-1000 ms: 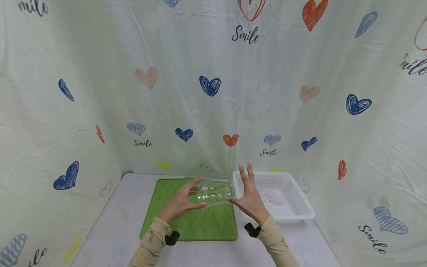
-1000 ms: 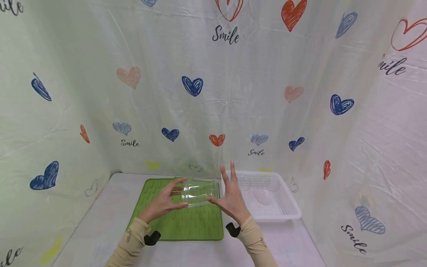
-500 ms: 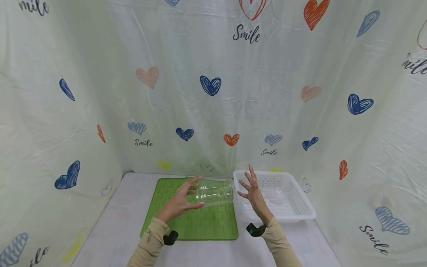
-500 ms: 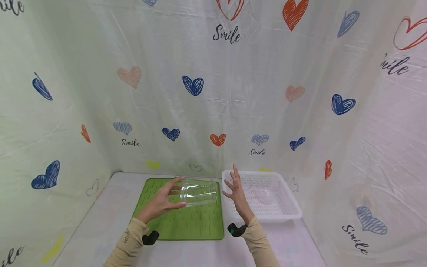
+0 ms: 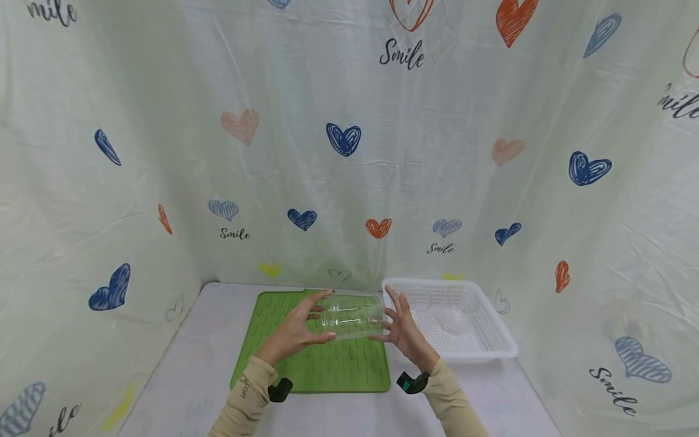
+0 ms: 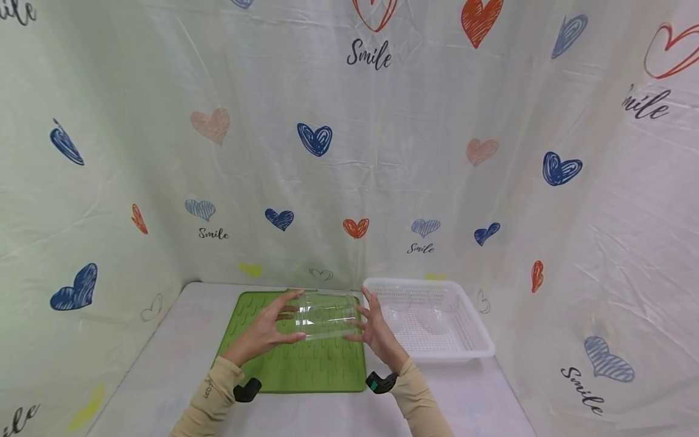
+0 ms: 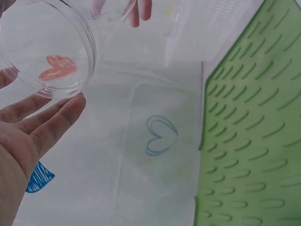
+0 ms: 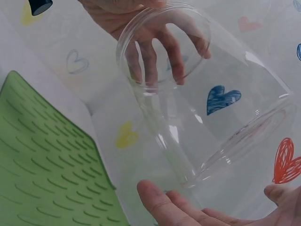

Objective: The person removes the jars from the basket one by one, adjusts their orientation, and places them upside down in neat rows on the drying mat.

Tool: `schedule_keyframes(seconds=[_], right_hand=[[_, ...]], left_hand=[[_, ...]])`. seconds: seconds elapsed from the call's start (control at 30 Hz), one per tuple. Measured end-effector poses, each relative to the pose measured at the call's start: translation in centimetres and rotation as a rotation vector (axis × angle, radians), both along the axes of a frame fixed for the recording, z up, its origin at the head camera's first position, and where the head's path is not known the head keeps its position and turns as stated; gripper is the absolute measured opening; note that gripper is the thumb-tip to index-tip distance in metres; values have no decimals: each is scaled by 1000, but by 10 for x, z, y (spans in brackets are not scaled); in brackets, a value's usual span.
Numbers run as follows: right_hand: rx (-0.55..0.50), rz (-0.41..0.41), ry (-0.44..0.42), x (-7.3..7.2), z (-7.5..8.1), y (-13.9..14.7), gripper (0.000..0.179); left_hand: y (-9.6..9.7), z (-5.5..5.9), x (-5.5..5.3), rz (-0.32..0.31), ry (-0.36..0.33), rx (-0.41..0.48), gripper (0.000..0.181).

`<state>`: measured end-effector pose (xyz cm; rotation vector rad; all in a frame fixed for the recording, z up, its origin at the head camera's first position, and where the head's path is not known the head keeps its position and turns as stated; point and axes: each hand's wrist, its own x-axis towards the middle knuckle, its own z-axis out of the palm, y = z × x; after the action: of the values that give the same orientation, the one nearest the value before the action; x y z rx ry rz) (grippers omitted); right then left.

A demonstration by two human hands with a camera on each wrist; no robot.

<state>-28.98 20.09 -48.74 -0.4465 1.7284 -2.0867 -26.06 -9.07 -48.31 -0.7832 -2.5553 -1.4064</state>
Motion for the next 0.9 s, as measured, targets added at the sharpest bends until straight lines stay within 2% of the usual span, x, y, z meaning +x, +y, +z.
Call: schedule_keyframes(seconds=[0.23, 0.47, 0.73, 0.9], right_hand=[[-14, 44, -29, 2, -2, -5, 58], [-28, 41, -57, 1, -6, -9, 61], [25, 46, -32, 0, -7, -12, 57], [11, 66, -34, 0, -8, -12, 56]], left_hand=[[-1, -1, 0, -4, -27, -1, 93], [-1, -1, 0, -17, -34, 4, 92], [-2, -1, -1, -20, -29, 13, 91], [-3, -2, -1, -24, -25, 11, 91]])
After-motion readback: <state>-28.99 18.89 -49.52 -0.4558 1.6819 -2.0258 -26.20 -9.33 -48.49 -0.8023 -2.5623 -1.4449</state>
